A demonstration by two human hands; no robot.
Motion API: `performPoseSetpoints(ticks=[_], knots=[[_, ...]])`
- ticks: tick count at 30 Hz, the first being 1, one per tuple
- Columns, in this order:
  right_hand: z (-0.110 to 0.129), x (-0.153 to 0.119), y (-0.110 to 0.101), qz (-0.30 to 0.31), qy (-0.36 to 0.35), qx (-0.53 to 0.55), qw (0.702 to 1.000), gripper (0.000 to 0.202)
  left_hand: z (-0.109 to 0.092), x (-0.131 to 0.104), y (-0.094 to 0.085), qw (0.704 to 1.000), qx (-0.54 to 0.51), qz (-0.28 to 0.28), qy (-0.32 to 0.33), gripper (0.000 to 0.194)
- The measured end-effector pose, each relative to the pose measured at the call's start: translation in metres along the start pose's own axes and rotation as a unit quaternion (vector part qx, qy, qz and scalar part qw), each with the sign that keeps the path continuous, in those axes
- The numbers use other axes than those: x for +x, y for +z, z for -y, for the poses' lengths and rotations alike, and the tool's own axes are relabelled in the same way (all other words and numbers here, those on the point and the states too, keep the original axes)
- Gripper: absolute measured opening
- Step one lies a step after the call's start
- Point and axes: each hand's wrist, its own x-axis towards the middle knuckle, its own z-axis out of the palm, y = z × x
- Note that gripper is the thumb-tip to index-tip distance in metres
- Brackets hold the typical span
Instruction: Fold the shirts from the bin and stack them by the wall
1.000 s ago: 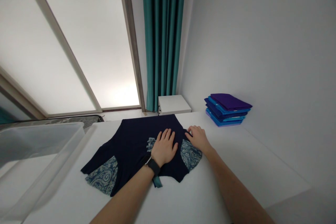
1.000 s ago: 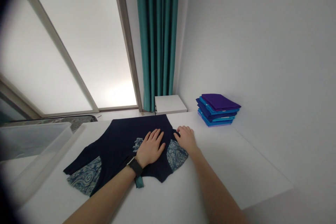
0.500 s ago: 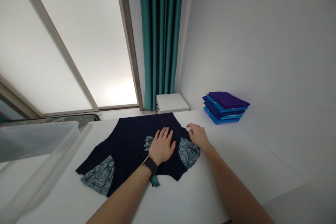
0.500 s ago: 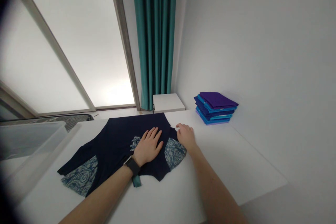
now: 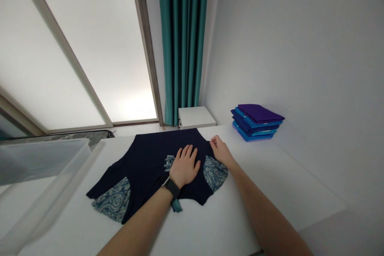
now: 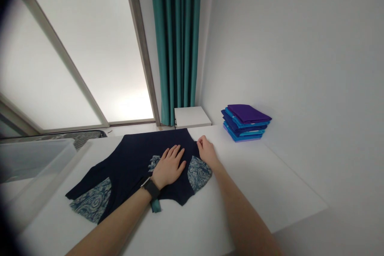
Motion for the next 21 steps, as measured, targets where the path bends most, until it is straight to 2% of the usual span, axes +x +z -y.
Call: performPoseSetpoints(ticks=[3, 5, 11, 16, 21], knots=[[-0.002, 0.001, 0.001, -0.025, 0.015, 0.104, 0.994, 0.008, -0.001, 0.000, -0.001, 1.000, -0.001, -0.001, 0.001, 0.051], [-0.003, 0.000, 0.000, -0.040, 0.013, 0.101, 0.994, 0.013, -0.001, 0.000, -0.001, 1.000, -0.002, -0.002, 0.001, 0.050], [0.003, -0.004, -0.008, -0.022, -0.014, -0.024, 0.999, 0.035, -0.001, 0.000, -0.001, 1.000, -0.005, -0.002, -0.003, 0.050], [0.006, -0.007, -0.015, 0.023, 0.024, -0.108, 0.994, 0.036, -0.001, 0.000, -0.001, 1.000, -0.007, -0.001, -0.003, 0.050], [0.007, -0.008, -0.018, 0.037, 0.076, -0.191, 0.978, 0.035, -0.001, 0.000, -0.002, 1.000, -0.008, 0.007, -0.001, 0.050]])
